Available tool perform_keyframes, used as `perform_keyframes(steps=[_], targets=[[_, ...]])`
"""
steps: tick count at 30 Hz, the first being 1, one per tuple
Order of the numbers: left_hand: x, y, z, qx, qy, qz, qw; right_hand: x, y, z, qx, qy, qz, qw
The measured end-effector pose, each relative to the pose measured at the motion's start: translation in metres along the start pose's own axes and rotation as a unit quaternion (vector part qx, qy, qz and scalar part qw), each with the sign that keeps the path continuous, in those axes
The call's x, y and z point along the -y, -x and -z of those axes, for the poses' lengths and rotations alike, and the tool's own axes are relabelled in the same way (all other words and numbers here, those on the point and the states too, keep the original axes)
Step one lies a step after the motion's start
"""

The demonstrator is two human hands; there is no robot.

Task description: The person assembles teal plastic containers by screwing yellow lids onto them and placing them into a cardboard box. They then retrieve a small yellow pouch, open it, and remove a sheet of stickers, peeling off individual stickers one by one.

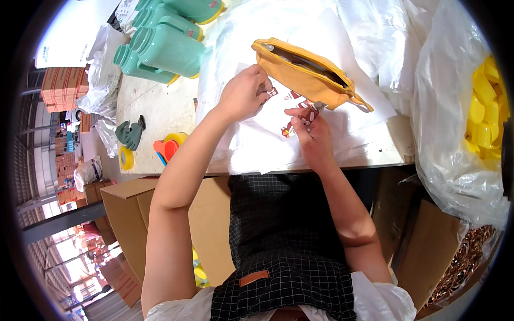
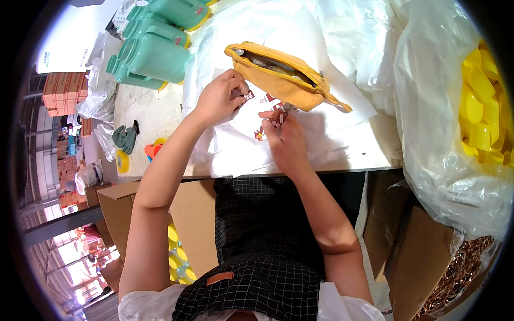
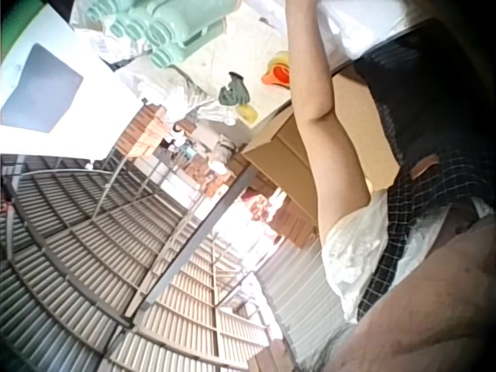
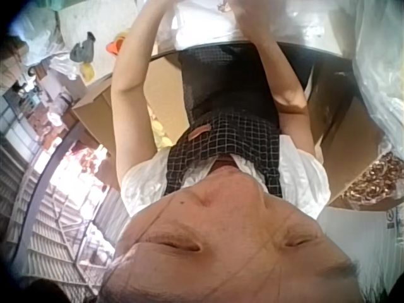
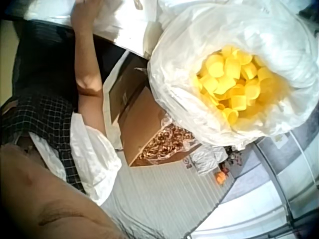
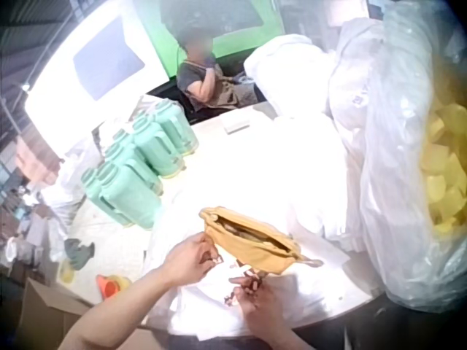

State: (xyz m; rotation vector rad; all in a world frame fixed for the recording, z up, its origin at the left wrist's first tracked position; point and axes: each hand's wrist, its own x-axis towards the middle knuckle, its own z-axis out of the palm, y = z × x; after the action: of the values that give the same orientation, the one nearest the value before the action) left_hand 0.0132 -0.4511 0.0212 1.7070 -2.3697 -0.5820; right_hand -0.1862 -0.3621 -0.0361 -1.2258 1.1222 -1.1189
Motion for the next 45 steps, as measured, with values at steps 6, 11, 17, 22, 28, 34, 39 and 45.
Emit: perform_keyframes(steps=[6, 11, 17, 22, 28, 34, 39, 45], targets=[[-0.005, -0.0012, -0.0055, -0.03, -0.024, -0.024, 0.999, 0.003, 0.001, -0.0005, 0.01, -0.023, -0.013, 1.0], [-0.0048, -0.0045, -0.0051, -0.007, -0.033, -0.017, 0.999, 0.0001, 0.0004, -0.0011, 0.001, -0.008, 0.008, 1.0], [-0.0031, -0.0066, -0.0057, 0.009, -0.056, -0.018, 0.998, -0.0001, 0.0009, -0.0011, -0.008, -0.007, 0.015, 1.0], [-0.0021, -0.0033, -0.007, -0.016, -0.016, -0.009, 1.0, 0.0014, 0.0012, -0.0004, -0.004, -0.009, 0.005, 1.0], [-0.0005, -0.006, -0.0049, 0.015, -0.038, -0.018, 0.999, -0.0005, 0.0012, -0.0007, -0.007, -0.007, 0.007, 1.0], [-0.0009, -0.0022, -0.005, -0.008, 0.012, 0.015, 1.0, -0.0033, 0.0005, -0.0007, -0.008, -0.014, 0.016, 1.0], [0.0023, 0.0004, -0.007, -0.007, 0.031, 0.009, 0.999, -0.0041, 0.0001, -0.0002, -0.006, -0.012, 0.022, 1.0], [-0.0036, -0.0033, -0.0095, -0.024, 0.031, 0.056, 0.998, -0.0021, 0.0002, 0.0004, -0.009, -0.01, 0.027, 1.0]])
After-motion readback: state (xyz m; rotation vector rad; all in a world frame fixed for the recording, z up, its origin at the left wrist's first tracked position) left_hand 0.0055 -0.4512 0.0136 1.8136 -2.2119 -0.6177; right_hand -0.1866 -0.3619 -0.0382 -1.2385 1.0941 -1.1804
